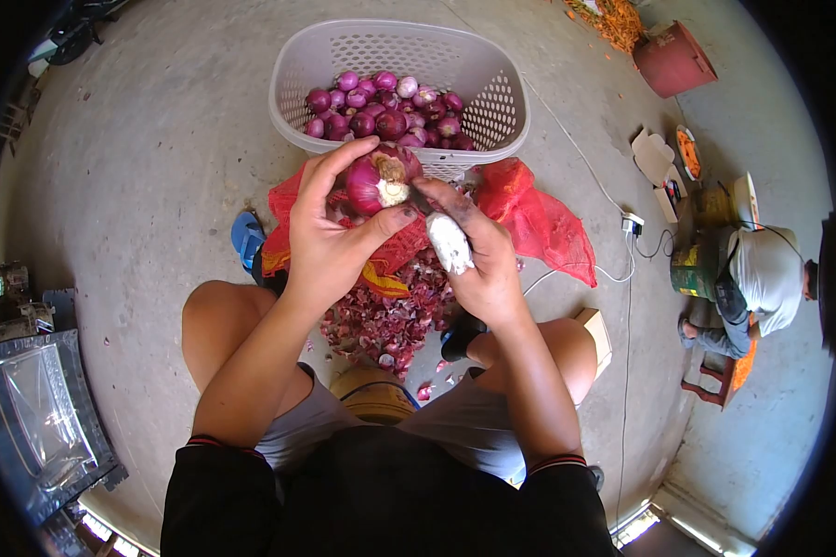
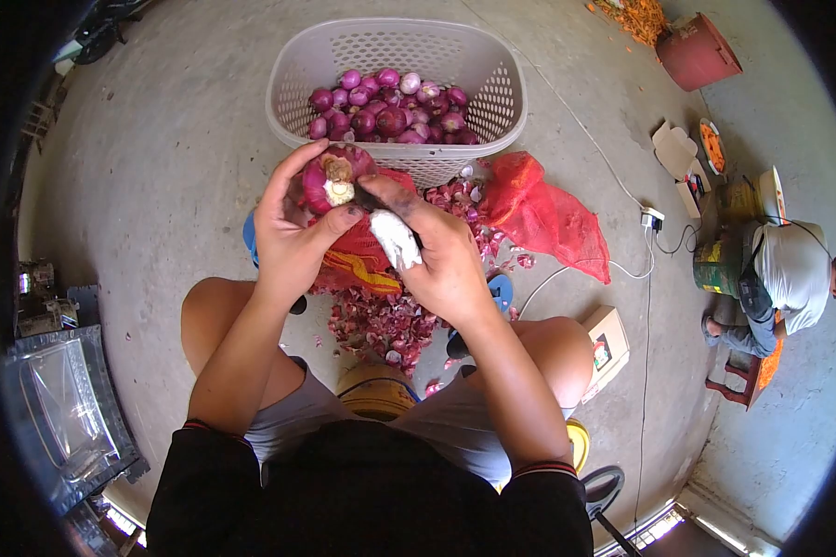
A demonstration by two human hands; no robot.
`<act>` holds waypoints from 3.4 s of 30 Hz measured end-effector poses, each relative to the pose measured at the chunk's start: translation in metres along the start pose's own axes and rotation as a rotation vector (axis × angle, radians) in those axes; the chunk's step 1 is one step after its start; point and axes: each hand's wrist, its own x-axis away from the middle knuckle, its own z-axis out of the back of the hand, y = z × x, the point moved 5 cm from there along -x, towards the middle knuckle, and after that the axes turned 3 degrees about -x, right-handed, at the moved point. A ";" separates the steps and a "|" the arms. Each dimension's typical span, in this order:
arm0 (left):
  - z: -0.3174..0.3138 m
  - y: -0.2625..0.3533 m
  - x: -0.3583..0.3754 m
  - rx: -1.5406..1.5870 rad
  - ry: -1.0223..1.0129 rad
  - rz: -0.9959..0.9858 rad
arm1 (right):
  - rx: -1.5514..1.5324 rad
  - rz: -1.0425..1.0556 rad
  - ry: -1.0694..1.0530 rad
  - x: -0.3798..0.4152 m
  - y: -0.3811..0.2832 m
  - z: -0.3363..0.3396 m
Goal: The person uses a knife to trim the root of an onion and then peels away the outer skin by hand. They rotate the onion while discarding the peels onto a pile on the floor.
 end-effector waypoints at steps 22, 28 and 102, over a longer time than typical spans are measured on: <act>0.000 0.005 -0.002 -0.044 -0.031 -0.033 | 0.046 0.074 -0.111 -0.003 0.000 0.006; 0.001 0.003 -0.002 -0.047 -0.014 -0.006 | 0.096 0.041 -0.068 -0.001 -0.002 0.002; 0.000 0.007 0.001 -0.002 -0.004 -0.004 | -0.115 0.057 -0.014 0.002 0.003 -0.005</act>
